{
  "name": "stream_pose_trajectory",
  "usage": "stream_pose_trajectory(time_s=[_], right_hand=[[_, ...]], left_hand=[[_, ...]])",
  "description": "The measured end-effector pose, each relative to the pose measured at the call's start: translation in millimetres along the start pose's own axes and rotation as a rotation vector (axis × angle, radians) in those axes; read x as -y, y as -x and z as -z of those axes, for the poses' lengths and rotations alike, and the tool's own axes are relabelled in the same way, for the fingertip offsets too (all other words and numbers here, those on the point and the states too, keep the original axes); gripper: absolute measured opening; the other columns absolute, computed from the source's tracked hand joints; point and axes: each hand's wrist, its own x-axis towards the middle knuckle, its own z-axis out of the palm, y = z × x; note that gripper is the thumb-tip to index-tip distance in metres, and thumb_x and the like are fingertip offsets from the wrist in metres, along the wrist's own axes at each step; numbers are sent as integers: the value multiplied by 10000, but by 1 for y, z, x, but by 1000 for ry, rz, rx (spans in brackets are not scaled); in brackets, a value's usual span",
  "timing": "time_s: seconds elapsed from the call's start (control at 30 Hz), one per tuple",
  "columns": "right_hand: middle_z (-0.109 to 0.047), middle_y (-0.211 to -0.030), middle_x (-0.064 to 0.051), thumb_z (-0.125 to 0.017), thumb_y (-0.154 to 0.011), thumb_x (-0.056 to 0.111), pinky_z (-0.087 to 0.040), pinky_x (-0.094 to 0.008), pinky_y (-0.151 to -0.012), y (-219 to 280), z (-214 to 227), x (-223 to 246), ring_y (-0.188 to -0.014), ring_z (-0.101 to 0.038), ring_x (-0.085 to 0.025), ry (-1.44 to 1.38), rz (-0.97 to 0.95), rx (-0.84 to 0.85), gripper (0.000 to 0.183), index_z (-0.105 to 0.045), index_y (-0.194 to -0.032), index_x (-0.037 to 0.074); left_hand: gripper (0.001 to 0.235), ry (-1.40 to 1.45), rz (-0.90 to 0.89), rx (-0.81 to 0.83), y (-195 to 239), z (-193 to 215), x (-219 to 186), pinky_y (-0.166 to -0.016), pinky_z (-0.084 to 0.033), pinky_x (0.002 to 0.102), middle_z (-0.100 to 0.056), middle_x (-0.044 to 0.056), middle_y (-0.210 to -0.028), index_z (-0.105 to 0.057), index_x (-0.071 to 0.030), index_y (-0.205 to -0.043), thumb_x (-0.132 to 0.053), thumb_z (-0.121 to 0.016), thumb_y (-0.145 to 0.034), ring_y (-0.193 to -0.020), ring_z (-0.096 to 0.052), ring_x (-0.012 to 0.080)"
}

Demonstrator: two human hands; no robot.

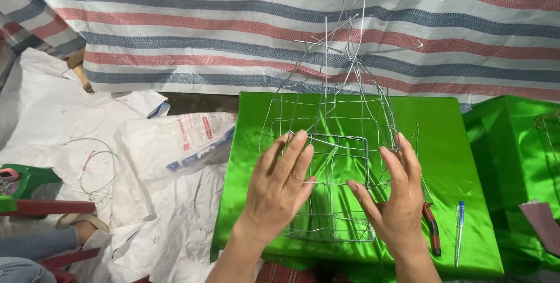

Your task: Assembling a wire cage by manually bending and intertwining thin metal wires.

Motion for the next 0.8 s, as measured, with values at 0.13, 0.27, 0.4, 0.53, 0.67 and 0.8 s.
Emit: stream_pose_trajectory(time_s=[0.13, 0.27, 0.4, 0.53, 0.67, 0.8], right_hand=[[-334, -1596, -279, -773, -898, 224, -474, -502, -1192, 2, -4, -3, -1510, -401, -442, -54, -2, -45, 712, -404, -1483, 57], [-302, -1590, -290, -736, -936, 224, -399, -548, -1258, 1, -8, -5, -1515, -376, -456, -54, 27, -68, 683, -382, -1500, 72], [-288, -1597, -296, -746, -933, 203, -383, -557, -1272, 4, -12, -9, -1523, -354, -454, -60, 43, -90, 681, -383, -1500, 102], [-317, -1595, -299, -741, -951, 217, -487, -517, -1154, 7, -17, -12, -1432, -463, -433, -43, 59, -106, 641, -407, -1487, 106], [-322, -1588, -309, -711, -962, 207, -472, -539, -1179, 8, -18, -12, -1475, -423, -453, -45, 30, -115, 580, -430, -1453, 82], [-310, -1593, -302, -685, -976, 214, -447, -558, -1208, 8, -19, -13, -1489, -404, -460, -45, 26, -117, 563, -425, -1456, 75]], left_hand=[[1123, -6, -8, -27, -4, 2, -2, -1225, -467, 431, -308, 88, -1672, -134, -118, -1638, -231, -960, -884, -1449, -461, 305], [1069, -55, -14, -45, -5, 2, -4, -1141, -526, 426, -329, 83, -1653, -147, -121, -1640, -203, -923, -908, -1329, -505, 290], [1185, -86, -6, -42, -5, 4, -4, -1161, -530, 446, -194, 91, -1688, -96, -154, -1666, -251, -967, -869, -1413, -436, 320], [1338, -158, 85, 39, -6, 12, 2, -1291, -386, 517, 35, 182, -1699, -12, -161, -1673, -495, -973, -804, -1542, -317, 368], [1337, -184, 118, 141, -12, 20, 3, -1291, -333, 532, -46, 204, -1681, -42, -169, -1645, -571, -959, -758, -1555, -257, 382], [1215, -222, 100, 109, -21, 30, -3, -1215, -429, 510, -292, 195, -1617, -220, -154, -1590, -539, -994, -737, -1467, -391, 375]])
